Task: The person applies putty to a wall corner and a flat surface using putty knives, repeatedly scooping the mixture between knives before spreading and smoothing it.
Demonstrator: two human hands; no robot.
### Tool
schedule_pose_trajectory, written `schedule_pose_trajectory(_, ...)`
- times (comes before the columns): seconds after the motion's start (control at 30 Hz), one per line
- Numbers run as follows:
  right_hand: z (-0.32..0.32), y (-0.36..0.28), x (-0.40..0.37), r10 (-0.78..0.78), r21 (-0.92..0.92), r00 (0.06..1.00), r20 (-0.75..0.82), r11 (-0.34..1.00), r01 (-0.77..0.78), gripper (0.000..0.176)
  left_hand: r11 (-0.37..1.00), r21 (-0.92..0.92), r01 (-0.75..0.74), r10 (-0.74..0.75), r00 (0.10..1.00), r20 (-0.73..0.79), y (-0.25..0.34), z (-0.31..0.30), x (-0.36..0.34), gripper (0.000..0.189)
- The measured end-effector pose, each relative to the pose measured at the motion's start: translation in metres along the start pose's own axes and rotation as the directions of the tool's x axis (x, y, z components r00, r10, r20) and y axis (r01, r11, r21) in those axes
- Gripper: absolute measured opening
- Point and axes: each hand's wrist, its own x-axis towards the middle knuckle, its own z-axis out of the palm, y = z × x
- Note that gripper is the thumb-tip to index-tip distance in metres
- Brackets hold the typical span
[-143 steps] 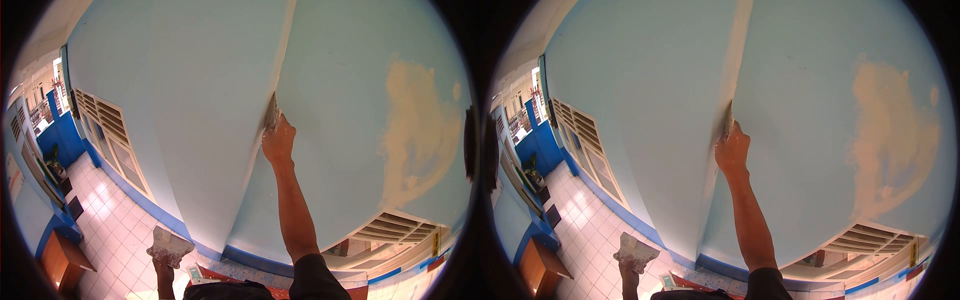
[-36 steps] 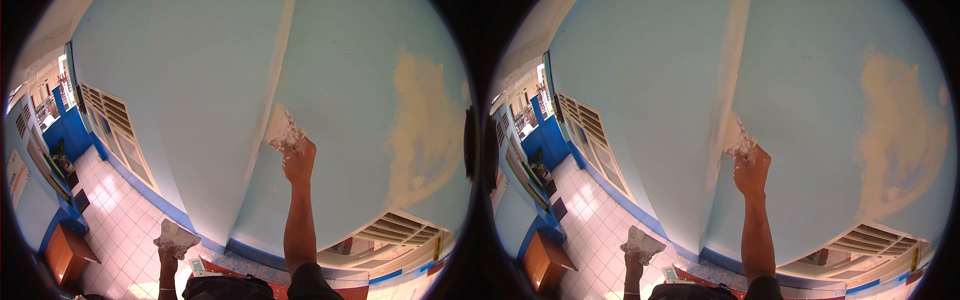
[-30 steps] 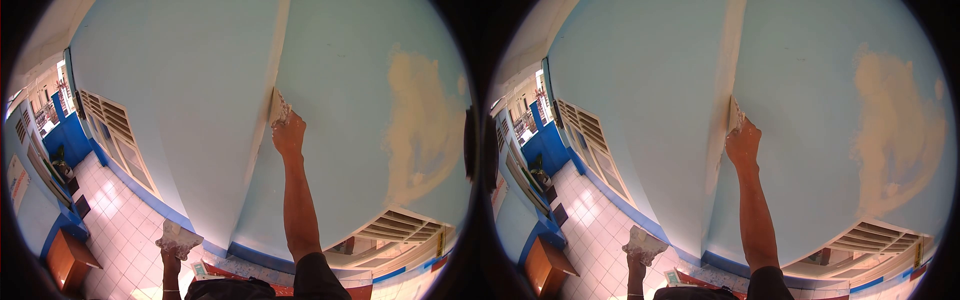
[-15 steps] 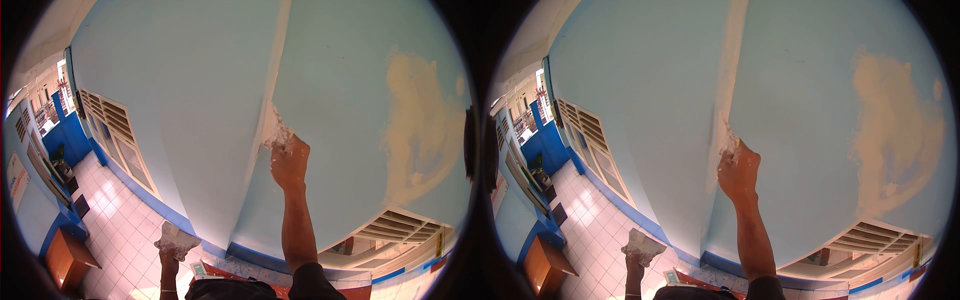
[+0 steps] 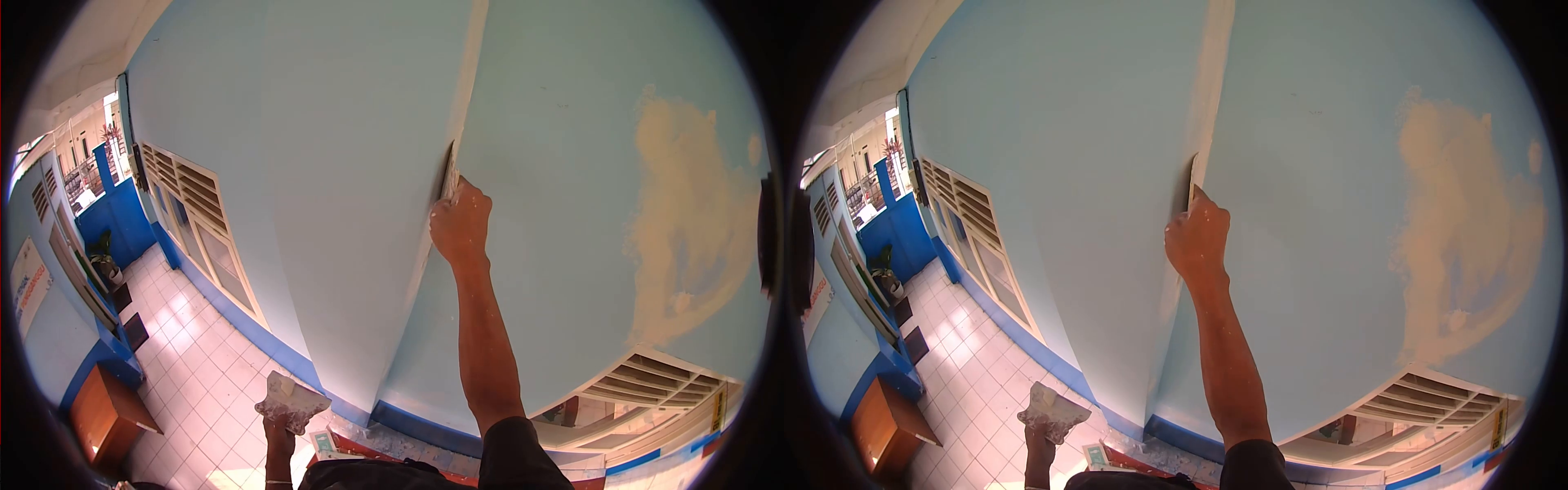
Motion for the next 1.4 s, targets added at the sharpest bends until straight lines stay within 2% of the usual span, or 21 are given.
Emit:
schedule_pose_trajectory(0.03, -0.008, -0.004, -0.013, 0.012, 0.042, 1.0, 0.028, 0.999, -0.013, 0.034, 0.999, 0.024, -0.028, 0.028, 1.0, -0.009, -0.005, -0.005, 0.001, 0.055)
schedule_pose_trajectory(0.13, -0.032, 0.005, -0.047, -0.078, 0.181, 0.997, -0.013, 0.98, 0.079, 0.033, 0.999, 0.036, -0.001, 0.002, 1.0, -0.03, -0.002, -0.003, 0.003, 0.055)
schedule_pose_trajectory(0.23, -0.061, 0.009, -0.035, -0.008, 0.309, 0.986, -0.165, 0.949, 0.059, 0.034, 0.997, 0.072, -0.002, 0.002, 1.0, 0.008, 0.007, 0.013, 0.008, 0.056)
schedule_pose_trajectory(0.3, -0.069, 0.01, -0.004, 0.014, 0.313, 0.982, -0.189, 0.949, 0.047, 0.04, 1.0, 0.007, 0.001, -0.001, 1.0, 0.012, 0.007, 0.017, 0.009, 0.056)
schedule_pose_trajectory(0.37, -0.055, 0.023, 0.037, -0.283, 0.194, 0.892, -0.353, 0.91, 0.366, 0.046, 0.999, -0.037, -0.008, 0.009, 0.999, 0.033, 0.006, 0.021, 0.014, 0.057)
schedule_pose_trajectory(0.43, -0.05, 0.019, 0.077, -0.508, 0.061, 0.746, -0.431, 0.808, 0.586, 0.051, 0.998, -0.06, -0.022, 0.025, 0.998, 0.06, 0.004, 0.024, 0.013, 0.057)
schedule_pose_trajectory(0.5, -0.044, 0.023, 0.124, -0.672, -0.178, 0.568, -0.475, 0.706, 0.686, 0.05, 0.999, 0.005, -0.048, 0.048, 0.998, 0.041, 0.007, 0.034, 0.008, 0.057)
schedule_pose_trajectory(0.57, -0.041, 0.026, 0.137, -0.704, -0.187, 0.545, -0.455, 0.674, 0.715, 0.052, 0.998, 0.016, -0.053, 0.052, 0.998, 0.033, 0.004, 0.03, 0.007, 0.057)
schedule_pose_trajectory(0.6, -0.039, 0.026, 0.139, -0.663, -0.072, 0.615, -0.427, 0.703, 0.707, 0.056, 0.999, -0.008, -0.048, 0.048, 0.998, 0.031, -0.001, 0.019, 0.007, 0.058)
schedule_pose_trajectory(0.67, -0.031, 0.03, 0.134, -0.61, 0.036, 0.7, -0.372, 0.744, 0.667, 0.057, 0.998, -0.038, -0.046, 0.046, 0.999, 0.011, -0.005, 0.006, 0.002, 0.058)
schedule_pose_trajectory(0.73, -0.019, 0.045, 0.114, -0.588, 0.019, 0.733, -0.342, 0.775, 0.631, 0.054, 0.997, -0.053, -0.055, 0.054, 0.998, -0.022, -0.004, 0.005, -0.004, 0.058)
schedule_pose_trajectory(0.77, -0.01, 0.053, 0.102, -0.588, 0.012, 0.735, -0.337, 0.778, 0.628, 0.057, 0.998, 0.041, -0.053, 0.058, 0.992, -0.114, -0.003, 0.01, -0.006, 0.054)
schedule_pose_trajectory(0.87, 0.014, 0.081, 0.061, -0.586, -0.009, 0.745, -0.319, 0.788, 0.616, 0.065, 0.996, 0.055, -0.076, 0.083, 0.987, -0.14, -0.006, 0.002, -0.01, 0.053)
schedule_pose_trajectory(0.9, 0.021, 0.091, 0.047, -0.589, -0.018, 0.748, -0.307, 0.789, 0.614, 0.069, 1.0, -0.009, -0.028, 0.027, 0.992, -0.126, -0.003, -0.002, -0.011, 0.058)
schedule_pose_trajectory(0.93, 0.026, 0.101, 0.033, -0.592, -0.027, 0.749, -0.295, 0.789, 0.613, 0.072, 1.0, 0.002, -0.029, 0.029, 0.992, -0.124, -0.003, -0.003, -0.011, 0.058)
schedule_pose_trajectory(1.03, 0.042, 0.133, -0.004, -0.579, 0.061, 0.784, -0.224, 0.794, 0.604, 0.067, 0.999, 0.031, -0.023, 0.026, 0.993, -0.112, -0.002, 0.0, -0.01, 0.058)
schedule_pose_trajectory(1.23, 0.075, 0.189, -0.08, -0.543, 0.106, 0.833, -0.108, 0.827, 0.552, 0.062, 1.0, 0.013, -0.006, 0.007, 0.999, -0.052, -0.003, 0.011, -0.001, 0.058)
schedule_pose_trajectory(1.33, 0.083, 0.2, -0.123, -0.437, 0.129, 0.898, -0.052, 0.889, 0.44, 0.064, 1.0, 0.008, -0.005, 0.006, 0.999, -0.032, -0.004, 0.017, 0.001, 0.058)
schedule_pose_trajectory(1.4, 0.079, 0.218, -0.153, -0.379, 0.169, 0.924, 0.056, 0.915, 0.365, 0.055, 1.0, 0.007, -0.019, 0.019, 1.0, -0.013, -0.01, 0.016, 0.006, 0.059)
